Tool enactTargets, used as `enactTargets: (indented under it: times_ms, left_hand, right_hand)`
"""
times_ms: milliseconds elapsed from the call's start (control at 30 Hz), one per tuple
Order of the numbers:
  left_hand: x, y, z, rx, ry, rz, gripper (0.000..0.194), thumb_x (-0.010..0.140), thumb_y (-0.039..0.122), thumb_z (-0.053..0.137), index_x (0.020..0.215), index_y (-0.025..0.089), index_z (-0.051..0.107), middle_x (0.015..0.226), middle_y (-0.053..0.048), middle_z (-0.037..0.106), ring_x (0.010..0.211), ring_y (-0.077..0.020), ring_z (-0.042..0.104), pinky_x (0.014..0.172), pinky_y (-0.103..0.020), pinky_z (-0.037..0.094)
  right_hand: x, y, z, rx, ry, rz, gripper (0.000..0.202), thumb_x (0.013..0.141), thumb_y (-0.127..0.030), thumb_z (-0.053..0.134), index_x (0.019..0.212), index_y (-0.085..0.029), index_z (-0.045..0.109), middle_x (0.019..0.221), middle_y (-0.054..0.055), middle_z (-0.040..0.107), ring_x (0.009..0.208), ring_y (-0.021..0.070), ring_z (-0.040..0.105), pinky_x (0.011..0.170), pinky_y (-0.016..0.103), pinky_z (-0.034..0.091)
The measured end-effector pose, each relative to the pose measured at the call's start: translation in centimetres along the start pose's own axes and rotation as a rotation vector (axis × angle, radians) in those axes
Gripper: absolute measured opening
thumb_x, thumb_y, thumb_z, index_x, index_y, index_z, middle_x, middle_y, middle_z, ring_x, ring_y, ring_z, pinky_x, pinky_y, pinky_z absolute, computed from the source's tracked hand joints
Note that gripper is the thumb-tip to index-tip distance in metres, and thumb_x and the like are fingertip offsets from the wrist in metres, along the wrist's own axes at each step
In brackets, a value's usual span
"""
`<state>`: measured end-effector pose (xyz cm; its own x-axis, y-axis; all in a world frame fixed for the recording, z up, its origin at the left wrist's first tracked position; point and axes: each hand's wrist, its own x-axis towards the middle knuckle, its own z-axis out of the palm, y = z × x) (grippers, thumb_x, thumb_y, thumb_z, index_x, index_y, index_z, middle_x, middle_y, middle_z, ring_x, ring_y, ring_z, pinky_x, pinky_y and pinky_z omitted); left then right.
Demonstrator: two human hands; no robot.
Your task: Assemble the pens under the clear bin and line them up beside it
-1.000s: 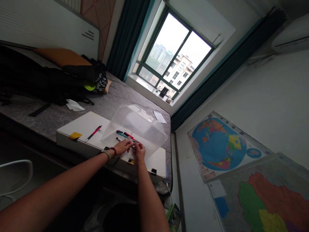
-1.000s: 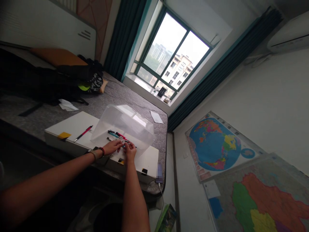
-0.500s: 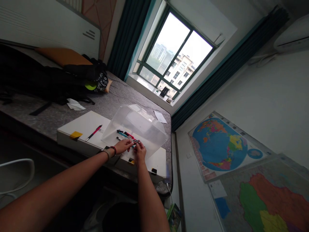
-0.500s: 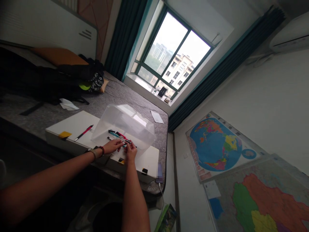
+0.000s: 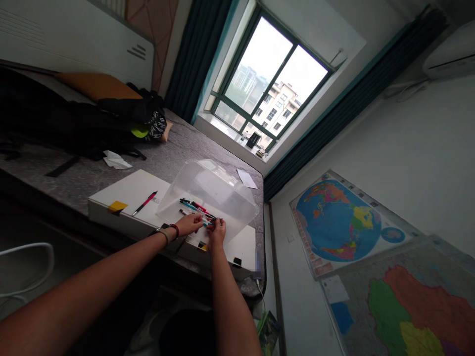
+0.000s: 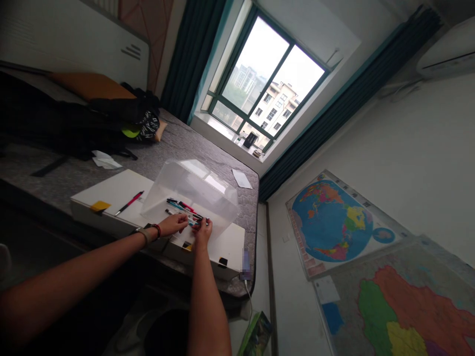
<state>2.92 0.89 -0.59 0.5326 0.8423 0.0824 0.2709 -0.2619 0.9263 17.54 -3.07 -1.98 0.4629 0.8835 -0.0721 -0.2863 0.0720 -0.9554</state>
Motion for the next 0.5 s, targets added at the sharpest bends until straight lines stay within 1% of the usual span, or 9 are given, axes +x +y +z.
enactTargets:
  times_ms: [100,300,500]
  left_hand:
    - [-0.11,0.09,-0.05,0.048,0.014,0.004,0.015,0.073,0.034,0.048,0.068,0.020,0.050,0.053,0.003,0.058,0.054,-0.0143,0.054,0.058,-0.026,0.037]
    - [-0.35,0.33,-0.09,0.082,0.013,-0.012,0.016,0.075,0.035,0.047,0.069,0.020,0.050,0.053,0.003,0.055,0.054,-0.0151,0.052,0.057,-0.026,0.034]
    - [-0.32,0.43,0.02,0.196,0.084,0.028,0.013,0.073,0.031,0.048,0.067,0.020,0.051,0.061,0.002,0.054,0.061,-0.0147,0.048,0.059,-0.026,0.030]
  right_hand:
    - [0.07,0.01,0.02,0.013,0.008,0.007,0.032,0.083,-0.050,0.053,0.095,-0.022,0.042,0.084,0.004,0.072,0.048,0.0081,0.058,0.041,0.015,0.037]
    - [0.26,0.12,-0.03,0.020,0.042,0.007,0.031,0.085,-0.050,0.050,0.097,-0.022,0.042,0.082,0.003,0.071,0.047,0.0081,0.058,0.041,0.016,0.038]
    - [0.17,-0.14,0.02,0.016,0.044,0.004,0.033,0.084,-0.052,0.050,0.093,-0.022,0.043,0.084,0.005,0.072,0.048,0.0087,0.058,0.043,0.017,0.040]
